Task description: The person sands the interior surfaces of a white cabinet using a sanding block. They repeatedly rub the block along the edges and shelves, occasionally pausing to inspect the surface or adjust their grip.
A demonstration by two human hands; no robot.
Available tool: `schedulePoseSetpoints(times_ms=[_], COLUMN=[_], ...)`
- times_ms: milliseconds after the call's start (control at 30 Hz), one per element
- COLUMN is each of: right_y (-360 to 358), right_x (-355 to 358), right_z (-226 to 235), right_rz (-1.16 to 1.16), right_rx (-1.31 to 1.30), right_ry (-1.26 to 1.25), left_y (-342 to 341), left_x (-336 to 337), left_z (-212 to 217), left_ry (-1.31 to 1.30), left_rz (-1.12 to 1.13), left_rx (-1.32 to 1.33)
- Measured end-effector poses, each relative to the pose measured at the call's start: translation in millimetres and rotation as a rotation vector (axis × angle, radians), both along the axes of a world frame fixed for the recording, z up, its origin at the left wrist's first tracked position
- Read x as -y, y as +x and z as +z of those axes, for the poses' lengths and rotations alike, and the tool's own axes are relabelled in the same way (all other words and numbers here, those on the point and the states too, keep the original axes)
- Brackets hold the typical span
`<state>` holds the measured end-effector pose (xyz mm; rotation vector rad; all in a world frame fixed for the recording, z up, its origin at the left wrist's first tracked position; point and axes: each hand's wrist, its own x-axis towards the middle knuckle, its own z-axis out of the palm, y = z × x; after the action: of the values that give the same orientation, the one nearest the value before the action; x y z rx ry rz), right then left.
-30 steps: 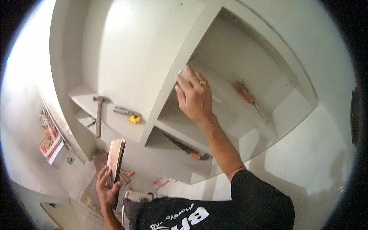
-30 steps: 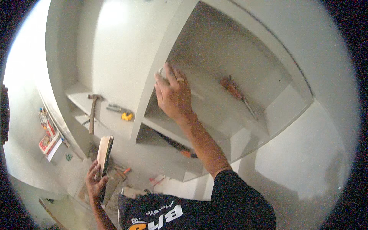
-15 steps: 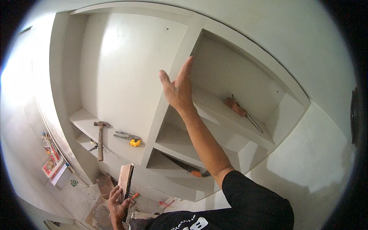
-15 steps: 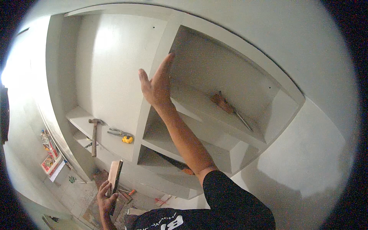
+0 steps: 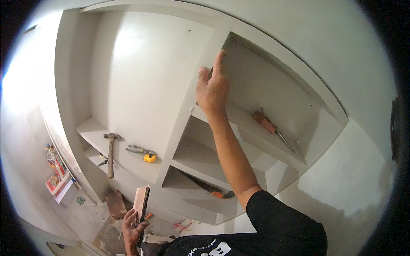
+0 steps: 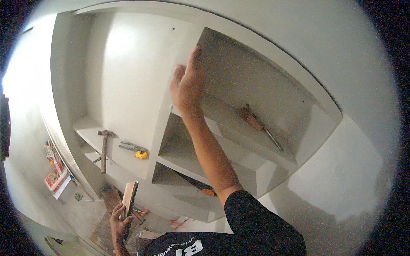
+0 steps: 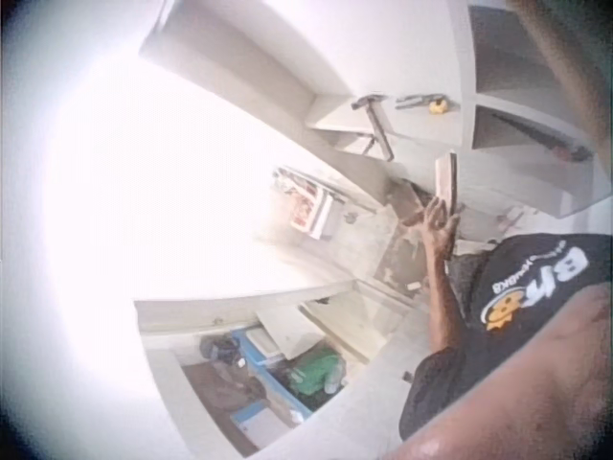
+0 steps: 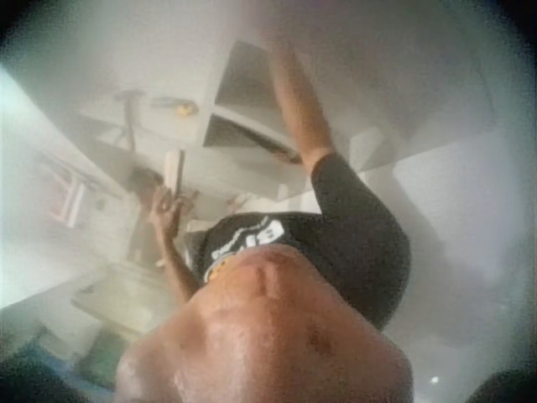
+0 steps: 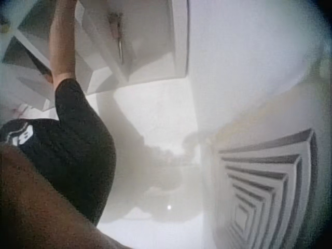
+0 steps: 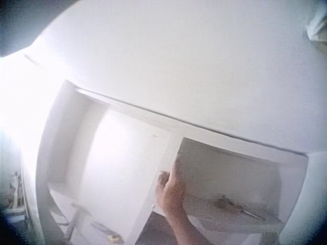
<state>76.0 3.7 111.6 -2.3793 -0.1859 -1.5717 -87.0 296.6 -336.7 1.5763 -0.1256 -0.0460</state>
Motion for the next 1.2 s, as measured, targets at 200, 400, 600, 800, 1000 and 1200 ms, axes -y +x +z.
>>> schedulePoseSetpoints(times_ms=[200, 400, 600, 800, 1000, 1200], right_y=[-14.7, -48.7, -60.9, -16.3, 7.4, -2.5], right_x=[4.2, 8.1, 23.5, 21.9, 26.4, 32.0], right_z=[-54.9, -80.8, -84.9, -56.1, -48.6, -53.5], right_rz=[0.083, -0.086, 0.145, 0.083, 0.046, 0.025], right_rx=[-0.052, -0.242, -0.268, -0.064, 0.065, 0.070], right_ry=[-0.051, -0.293, -0.204, -0.186, -0.219, -0.206], left_y=[9.2, 15.8, 11.0, 7.9, 2.7, -2.0], left_x=[18.2, 26.6, 30.0, 24.9, 13.4, 16.8], left_z=[14.7, 3.8, -2.5, -28.5, -22.7, -5.2], left_ry=[-0.028, 0.051, 0.196, 0.078, 0.111, 0.058], left_rz=[-0.085, -0.172, -0.160, -0.105, -0.063, 0.007], left_rx=[-0.039, -0.036, 0.021, -0.009, 0.060, 0.080])
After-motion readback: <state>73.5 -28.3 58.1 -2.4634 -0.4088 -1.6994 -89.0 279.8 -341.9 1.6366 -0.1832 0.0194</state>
